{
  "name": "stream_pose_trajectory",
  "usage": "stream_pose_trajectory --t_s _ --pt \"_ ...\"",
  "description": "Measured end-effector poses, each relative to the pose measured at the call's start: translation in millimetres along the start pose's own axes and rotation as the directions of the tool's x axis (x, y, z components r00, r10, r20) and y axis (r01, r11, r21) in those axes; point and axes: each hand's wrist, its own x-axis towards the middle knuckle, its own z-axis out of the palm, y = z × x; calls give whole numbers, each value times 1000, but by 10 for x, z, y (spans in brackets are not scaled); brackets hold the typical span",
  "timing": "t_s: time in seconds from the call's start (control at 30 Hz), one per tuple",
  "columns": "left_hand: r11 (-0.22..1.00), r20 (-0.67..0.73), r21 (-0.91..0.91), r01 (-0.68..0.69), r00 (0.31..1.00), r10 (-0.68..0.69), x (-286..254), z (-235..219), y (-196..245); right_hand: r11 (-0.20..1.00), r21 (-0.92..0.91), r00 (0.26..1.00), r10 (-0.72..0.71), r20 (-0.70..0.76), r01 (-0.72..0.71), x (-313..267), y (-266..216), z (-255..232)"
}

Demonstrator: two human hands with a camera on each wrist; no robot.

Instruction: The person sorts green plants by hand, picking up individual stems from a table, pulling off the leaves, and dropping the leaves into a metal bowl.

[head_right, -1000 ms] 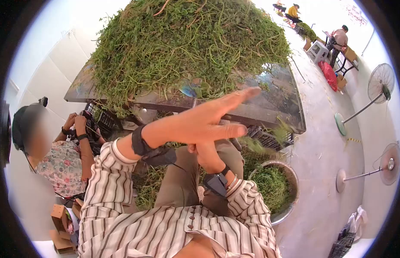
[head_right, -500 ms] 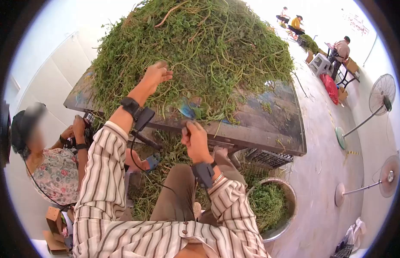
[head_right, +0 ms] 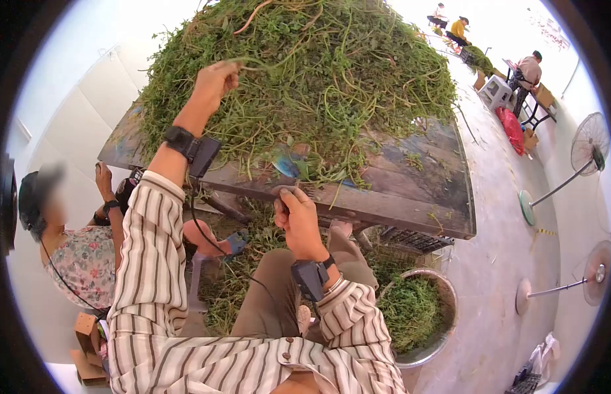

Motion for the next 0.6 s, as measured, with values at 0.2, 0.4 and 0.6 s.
stream_pose_trajectory --t_s 0.2,0.4,0.6 --pt "959 -48 -191 -208 978 202 -260 -125 441 998 -48 999 -31 31 32 -6 20 24" --pt "975 69 -160 -152 984 164 -671 -27 343 998 -44 999 -46 26 47 7 17 42" --pt "904 243 225 -363 919 309 -1303 209 165 996 40 997 -76 -2 76 37 -29 93"
